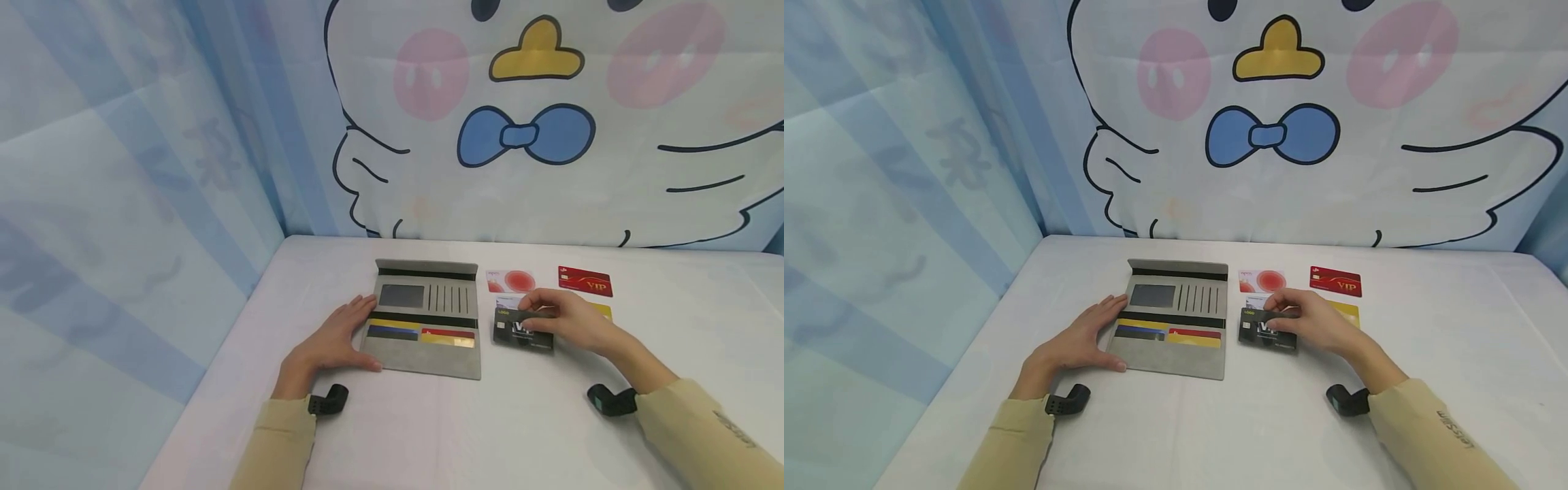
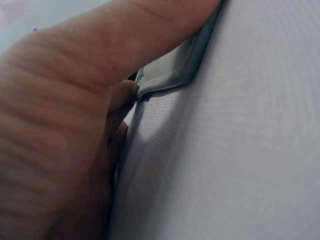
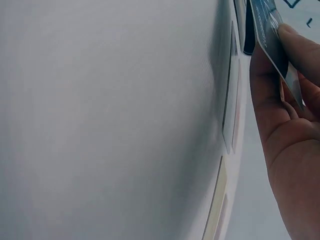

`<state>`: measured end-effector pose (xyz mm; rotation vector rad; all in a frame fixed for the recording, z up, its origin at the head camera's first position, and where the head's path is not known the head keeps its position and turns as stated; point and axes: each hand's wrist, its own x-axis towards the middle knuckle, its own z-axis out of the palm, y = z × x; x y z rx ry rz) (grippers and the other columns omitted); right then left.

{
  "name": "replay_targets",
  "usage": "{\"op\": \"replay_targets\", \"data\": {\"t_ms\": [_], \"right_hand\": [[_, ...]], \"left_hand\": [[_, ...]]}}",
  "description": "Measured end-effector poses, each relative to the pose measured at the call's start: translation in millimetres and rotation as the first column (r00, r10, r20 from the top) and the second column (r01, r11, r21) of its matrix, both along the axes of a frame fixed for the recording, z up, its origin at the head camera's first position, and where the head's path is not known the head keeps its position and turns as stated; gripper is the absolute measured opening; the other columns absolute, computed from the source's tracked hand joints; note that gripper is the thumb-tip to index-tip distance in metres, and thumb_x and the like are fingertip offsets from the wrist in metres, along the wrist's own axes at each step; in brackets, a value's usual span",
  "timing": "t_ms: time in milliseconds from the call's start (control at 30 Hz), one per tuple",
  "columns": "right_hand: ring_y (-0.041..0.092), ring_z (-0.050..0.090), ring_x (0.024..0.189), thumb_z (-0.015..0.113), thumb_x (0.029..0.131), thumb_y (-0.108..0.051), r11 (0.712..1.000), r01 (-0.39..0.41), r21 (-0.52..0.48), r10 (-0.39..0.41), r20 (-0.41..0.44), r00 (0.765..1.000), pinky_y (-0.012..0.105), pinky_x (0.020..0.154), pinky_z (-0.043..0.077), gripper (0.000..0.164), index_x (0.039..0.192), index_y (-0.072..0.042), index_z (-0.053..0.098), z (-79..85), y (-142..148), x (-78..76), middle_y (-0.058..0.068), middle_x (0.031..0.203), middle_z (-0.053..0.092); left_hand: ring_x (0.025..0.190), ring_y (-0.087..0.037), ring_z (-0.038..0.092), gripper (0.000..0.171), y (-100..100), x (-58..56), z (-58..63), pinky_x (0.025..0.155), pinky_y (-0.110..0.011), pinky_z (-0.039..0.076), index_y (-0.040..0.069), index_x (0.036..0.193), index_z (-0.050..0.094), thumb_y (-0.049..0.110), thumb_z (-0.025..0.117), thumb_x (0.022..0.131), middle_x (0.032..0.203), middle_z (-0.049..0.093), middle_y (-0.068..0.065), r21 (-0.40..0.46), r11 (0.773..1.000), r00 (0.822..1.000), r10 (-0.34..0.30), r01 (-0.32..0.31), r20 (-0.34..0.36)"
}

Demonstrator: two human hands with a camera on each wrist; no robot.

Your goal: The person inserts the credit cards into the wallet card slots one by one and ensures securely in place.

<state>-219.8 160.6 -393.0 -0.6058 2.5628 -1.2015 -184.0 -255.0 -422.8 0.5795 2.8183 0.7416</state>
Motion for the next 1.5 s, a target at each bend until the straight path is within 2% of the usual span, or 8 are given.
{"op": "replay_targets", "data": {"t_ms": [267, 467, 667, 867, 1067, 1300, 1500], "right_hand": [[0.025, 0.058, 0.096, 0.071, 0.084, -0.021, 1.000, 0.007, -0.027, -0.006, 0.017, 1.000, 0.023, 0.081, 0.050, 0.028, 0.106, -0.007, 0.060, -0.3, -17, -9.6, 0.010, 0.104, 0.057], [0.025, 0.057, 0.096, 0.071, 0.084, -0.012, 0.996, -0.017, -0.086, 0.015, -0.025, 1.000, 0.029, 0.087, 0.050, 0.022, 0.102, -0.005, 0.061, -0.3, -35, -17.0, 0.010, 0.104, 0.054], [0.026, 0.056, 0.094, 0.071, 0.082, -0.004, 0.990, -0.032, -0.139, 0.027, -0.039, 0.999, 0.028, 0.085, 0.051, 0.021, 0.100, -0.002, 0.061, -3.4, -55, -25.4, 0.012, 0.103, 0.054], [0.023, 0.059, 0.091, 0.072, 0.083, -0.010, 0.991, -0.045, -0.129, 0.039, -0.052, 0.998, 0.029, 0.083, 0.051, 0.024, 0.103, -0.004, 0.061, -5.6, -70, -28.9, 0.009, 0.099, 0.060], [0.023, 0.061, 0.091, 0.072, 0.083, -0.009, 0.985, -0.056, -0.163, 0.055, -0.011, 0.998, 0.028, 0.081, 0.051, 0.025, 0.105, -0.004, 0.060, -8.7, -82, -29.5, 0.010, 0.102, 0.059], [0.024, 0.060, 0.092, 0.071, 0.083, -0.011, 0.984, -0.089, -0.154, 0.082, -0.049, 0.995, 0.034, 0.086, 0.051, 0.025, 0.104, -0.005, 0.060, -10.2, -95, -31.9, 0.009, 0.101, 0.058], [0.023, 0.060, 0.092, 0.070, 0.084, -0.010, 0.984, -0.108, -0.138, 0.104, -0.036, 0.994, 0.035, 0.087, 0.050, 0.024, 0.105, -0.005, 0.059, -10.4, -105, -34.1, 0.009, 0.100, 0.058]], "left_hand": [[0.141, -0.017, 0.005, 0.115, 0, -0.6, 0.4, 0.113, -0.040, 0.007, 0.013, 0.149, 0.023, 0.061, 0.077, 0.060, 0.154, 0.016, 0.002, 0.000, 1.000, 1.000, -0.004, 0.004, -0.002], [0.141, -0.018, 0.005, 0.115, 0, 0.3, 1.4, 0.113, -0.041, 0.008, 0.012, 0.149, 0.023, 0.061, 0.077, 0.061, 0.154, 0.016, 0.001, 0.001, 1.000, 1.000, -0.005, 0.005, 0.000], [0.141, -0.018, 0.005, 0.114, -1, 0.6, 0.6, 0.113, -0.041, 0.008, 0.011, 0.149, 0.023, 0.060, 0.078, 0.061, 0.154, 0.016, 0.000, 0.008, 1.000, 1.000, -0.012, 0.012, -0.002], [0.141, -0.016, 0.004, 0.114, -1, -0.6, 0.4, 0.113, -0.039, 0.008, 0.014, 0.150, 0.022, 0.061, 0.077, 0.062, 0.155, 0.015, 0.003, -0.012, 1.000, 1.000, -0.005, 0.005, 0.004], [0.141, -0.014, 0.003, 0.114, -1, -1.8, -0.3, 0.113, -0.038, 0.007, 0.015, 0.150, 0.021, 0.061, 0.077, 0.061, 0.155, 0.014, 0.003, -0.009, 1.000, 1.000, -0.003, 0.003, 0.013], [0.141, -0.013, 0.003, 0.114, -2, -2.0, -1.1, 0.113, -0.036, 0.006, 0.014, 0.150, 0.021, 0.061, 0.077, 0.062, 0.155, 0.014, 0.003, -0.004, 1.000, 1.000, -0.010, 0.010, 0.009], [0.141, -0.012, 0.002, 0.115, -2, -1.9, -1.1, 0.113, -0.035, 0.006, 0.014, 0.150, 0.020, 0.061, 0.076, 0.062, 0.155, 0.013, 0.003, -0.011, 1.000, 1.000, -0.010, 0.010, 0.010]]}}
